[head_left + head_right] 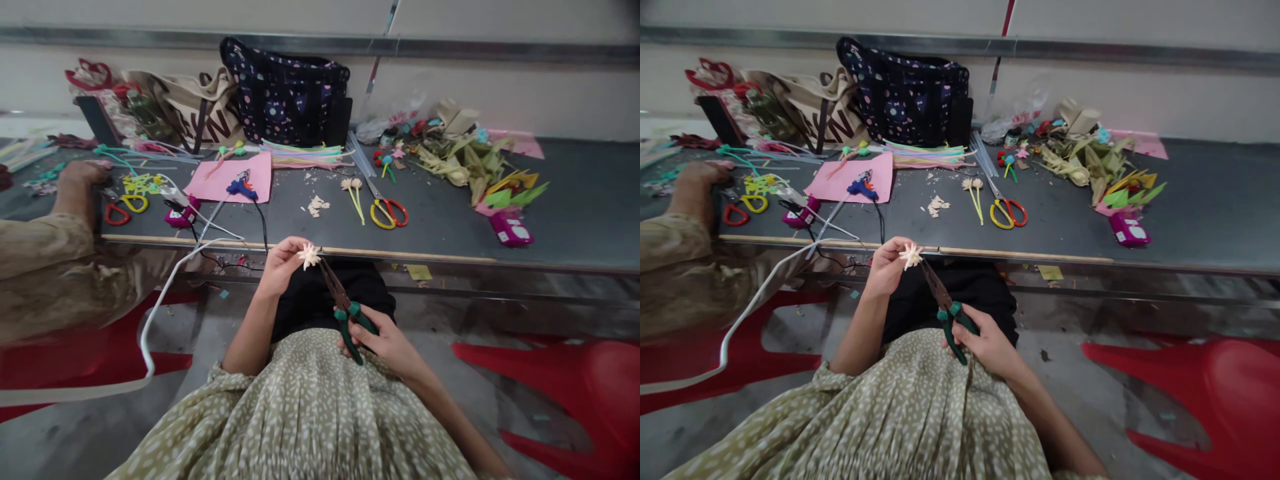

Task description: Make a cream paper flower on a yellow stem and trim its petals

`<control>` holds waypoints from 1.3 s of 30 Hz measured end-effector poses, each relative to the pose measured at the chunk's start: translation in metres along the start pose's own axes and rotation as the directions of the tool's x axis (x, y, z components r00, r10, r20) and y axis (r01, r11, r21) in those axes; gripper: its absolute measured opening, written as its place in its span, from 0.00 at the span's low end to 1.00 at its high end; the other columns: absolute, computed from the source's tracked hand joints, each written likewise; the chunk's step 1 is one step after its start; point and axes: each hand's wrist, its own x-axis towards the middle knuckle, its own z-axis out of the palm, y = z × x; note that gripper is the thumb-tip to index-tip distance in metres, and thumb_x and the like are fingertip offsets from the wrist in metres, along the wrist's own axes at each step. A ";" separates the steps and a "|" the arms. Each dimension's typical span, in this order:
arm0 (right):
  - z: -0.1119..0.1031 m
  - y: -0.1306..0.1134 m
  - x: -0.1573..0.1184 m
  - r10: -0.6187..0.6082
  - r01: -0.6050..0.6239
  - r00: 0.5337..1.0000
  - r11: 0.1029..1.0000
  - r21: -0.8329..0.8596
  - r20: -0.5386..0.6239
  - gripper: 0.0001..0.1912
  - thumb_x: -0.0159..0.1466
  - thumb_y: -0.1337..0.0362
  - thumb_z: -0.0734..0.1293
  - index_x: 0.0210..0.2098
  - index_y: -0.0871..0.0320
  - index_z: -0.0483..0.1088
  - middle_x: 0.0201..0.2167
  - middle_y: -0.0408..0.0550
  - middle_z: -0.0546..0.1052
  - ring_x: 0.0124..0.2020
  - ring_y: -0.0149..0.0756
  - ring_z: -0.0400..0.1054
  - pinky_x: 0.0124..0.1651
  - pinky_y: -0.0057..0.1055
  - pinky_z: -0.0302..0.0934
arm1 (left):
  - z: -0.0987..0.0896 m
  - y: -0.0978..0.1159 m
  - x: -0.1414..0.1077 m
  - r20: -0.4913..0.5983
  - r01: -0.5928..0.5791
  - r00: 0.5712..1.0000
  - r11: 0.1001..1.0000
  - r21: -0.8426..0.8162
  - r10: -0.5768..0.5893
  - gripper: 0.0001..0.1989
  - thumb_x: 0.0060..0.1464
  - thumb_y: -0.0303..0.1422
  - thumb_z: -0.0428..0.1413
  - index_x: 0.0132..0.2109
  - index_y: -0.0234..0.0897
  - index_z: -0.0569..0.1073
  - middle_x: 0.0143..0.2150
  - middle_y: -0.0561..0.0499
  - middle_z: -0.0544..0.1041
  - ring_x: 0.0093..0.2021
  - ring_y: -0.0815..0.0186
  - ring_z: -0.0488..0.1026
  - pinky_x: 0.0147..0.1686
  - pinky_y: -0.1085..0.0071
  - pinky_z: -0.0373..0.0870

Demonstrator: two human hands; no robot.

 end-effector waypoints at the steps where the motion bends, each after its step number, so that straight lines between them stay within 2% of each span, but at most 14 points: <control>1: 0.000 0.000 0.000 -0.002 0.002 1.000 1.000 0.020 0.003 0.18 0.64 0.51 0.70 0.44 0.59 0.71 0.25 0.40 0.66 0.34 0.42 0.76 0.33 0.34 0.70 | 0.000 -0.001 0.000 -0.015 0.005 1.000 1.000 -0.014 -0.005 0.13 0.46 0.34 0.69 0.40 0.37 0.80 0.35 0.49 0.81 0.34 0.67 0.78 0.37 0.72 0.73; 4: 0.000 -0.001 -0.002 0.005 -0.005 1.000 0.999 0.043 0.005 0.18 0.65 0.51 0.69 0.46 0.59 0.71 0.25 0.41 0.70 0.30 0.40 0.76 0.32 0.33 0.70 | 0.003 -0.003 0.001 -0.035 0.013 0.999 0.998 -0.063 -0.016 0.16 0.44 0.37 0.70 0.42 0.38 0.81 0.36 0.49 0.81 0.35 0.65 0.79 0.38 0.71 0.73; 7: 0.001 -0.003 -0.002 0.009 -0.009 1.000 0.999 0.049 0.010 0.23 0.65 0.50 0.70 0.52 0.61 0.71 0.25 0.43 0.73 0.26 0.38 0.74 0.29 0.32 0.68 | 0.007 -0.003 0.002 -0.036 0.006 0.999 0.995 -0.097 -0.009 0.15 0.42 0.39 0.71 0.38 0.38 0.82 0.38 0.49 0.81 0.35 0.65 0.79 0.40 0.70 0.74; 16: 0.000 -0.001 -0.001 0.023 -0.026 0.999 0.995 0.095 0.033 0.30 0.62 0.48 0.71 0.56 0.63 0.70 0.25 0.46 0.76 0.24 0.38 0.75 0.27 0.32 0.69 | 0.009 -0.004 0.001 0.050 -0.008 0.999 0.993 -0.114 0.014 0.10 0.46 0.38 0.69 0.34 0.39 0.82 0.35 0.50 0.77 0.35 0.66 0.77 0.43 0.67 0.72; 27: -0.003 0.005 -0.001 0.036 -0.047 0.996 0.987 0.152 0.076 0.30 0.62 0.49 0.72 0.56 0.63 0.70 0.24 0.46 0.76 0.24 0.38 0.75 0.27 0.33 0.71 | 0.012 -0.003 -0.001 0.126 0.019 0.992 0.995 -0.101 -0.006 0.09 0.47 0.37 0.68 0.35 0.39 0.82 0.34 0.49 0.76 0.36 0.65 0.75 0.43 0.65 0.72; 32: -0.006 0.006 -0.001 0.030 -0.038 0.996 0.995 0.093 0.089 0.31 0.64 0.49 0.70 0.59 0.63 0.68 0.26 0.49 0.79 0.22 0.35 0.73 0.26 0.30 0.67 | 0.012 -0.003 -0.001 0.136 0.014 0.991 0.996 -0.088 -0.002 0.08 0.49 0.37 0.67 0.35 0.39 0.82 0.34 0.49 0.76 0.37 0.65 0.74 0.42 0.67 0.70; 39: -0.006 0.003 -0.003 0.036 -0.043 0.996 0.996 0.080 0.087 0.30 0.64 0.48 0.70 0.58 0.62 0.68 0.28 0.50 0.80 0.25 0.37 0.76 0.29 0.31 0.70 | 0.009 -0.001 -0.001 0.143 -0.027 0.989 0.998 -0.065 0.036 0.08 0.51 0.38 0.66 0.37 0.39 0.82 0.36 0.48 0.77 0.37 0.64 0.76 0.41 0.68 0.70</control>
